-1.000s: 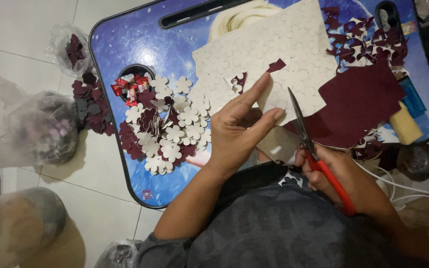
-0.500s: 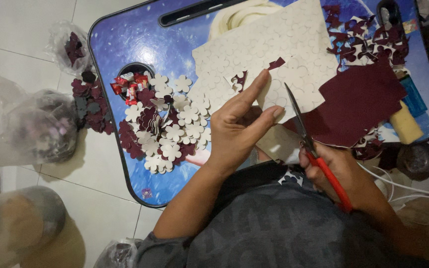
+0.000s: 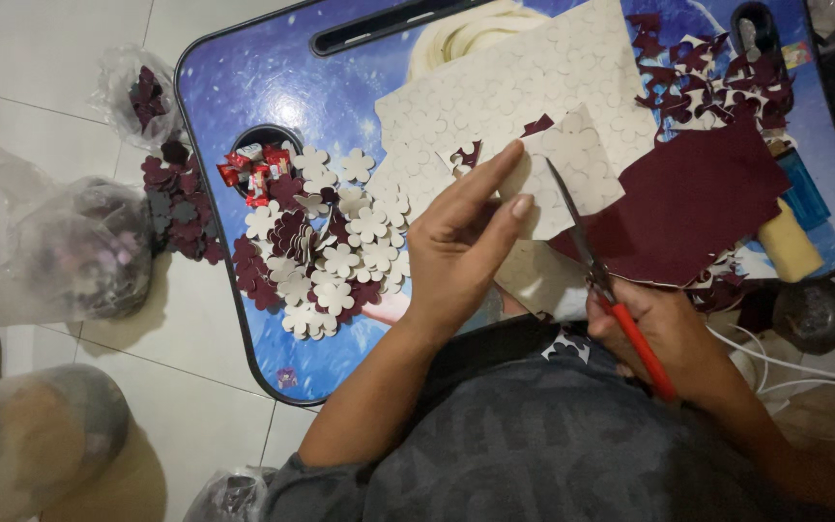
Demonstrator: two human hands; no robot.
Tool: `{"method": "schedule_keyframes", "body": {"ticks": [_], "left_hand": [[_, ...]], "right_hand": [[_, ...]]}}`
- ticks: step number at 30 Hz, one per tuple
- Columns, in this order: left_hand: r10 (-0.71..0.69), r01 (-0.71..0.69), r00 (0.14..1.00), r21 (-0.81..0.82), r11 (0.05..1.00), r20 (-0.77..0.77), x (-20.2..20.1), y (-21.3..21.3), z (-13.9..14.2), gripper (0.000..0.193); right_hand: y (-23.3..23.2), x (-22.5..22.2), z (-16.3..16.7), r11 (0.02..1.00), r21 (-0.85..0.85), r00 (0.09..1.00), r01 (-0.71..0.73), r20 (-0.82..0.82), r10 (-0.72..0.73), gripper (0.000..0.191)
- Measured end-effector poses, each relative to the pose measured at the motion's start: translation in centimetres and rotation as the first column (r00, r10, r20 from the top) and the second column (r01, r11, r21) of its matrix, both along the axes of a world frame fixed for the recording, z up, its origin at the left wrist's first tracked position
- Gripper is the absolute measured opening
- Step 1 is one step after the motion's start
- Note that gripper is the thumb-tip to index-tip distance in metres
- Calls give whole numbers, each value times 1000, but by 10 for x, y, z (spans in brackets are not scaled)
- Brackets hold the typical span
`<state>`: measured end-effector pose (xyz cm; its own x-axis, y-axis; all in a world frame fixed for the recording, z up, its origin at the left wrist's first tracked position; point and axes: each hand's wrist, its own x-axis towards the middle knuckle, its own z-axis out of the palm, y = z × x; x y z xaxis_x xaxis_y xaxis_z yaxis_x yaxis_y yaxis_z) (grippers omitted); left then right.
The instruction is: The person sits on the floor with a lap tray and uses scissors to trim and refine white flower-shaped foam pieces, cutting petal edges and small notches one piece at a time, then sets finished flowers on a pile and picks up the next piece to trim.
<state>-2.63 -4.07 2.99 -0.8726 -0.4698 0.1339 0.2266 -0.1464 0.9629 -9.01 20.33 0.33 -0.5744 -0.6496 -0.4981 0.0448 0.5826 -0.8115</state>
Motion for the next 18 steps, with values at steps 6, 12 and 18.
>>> {"method": "schedule_keyframes", "body": {"ticks": [6, 12, 18], "left_hand": [[21, -21, 1000, 75, 997, -1, -2, 0, -3, 38], [-109, 107, 994, -54, 993, -24, 2, 6, -5, 36], [-141, 133, 989, -177, 975, -37, 4, 7, -2, 38]], "right_hand": [[-1, -4, 3, 991, -90, 985, -95, -153, 81, 38], [-5, 1, 16, 982, -181, 999, -51, -20, 48, 62], [-11, 1, 27, 979, -202, 999, -35, -22, 31, 82]]}}
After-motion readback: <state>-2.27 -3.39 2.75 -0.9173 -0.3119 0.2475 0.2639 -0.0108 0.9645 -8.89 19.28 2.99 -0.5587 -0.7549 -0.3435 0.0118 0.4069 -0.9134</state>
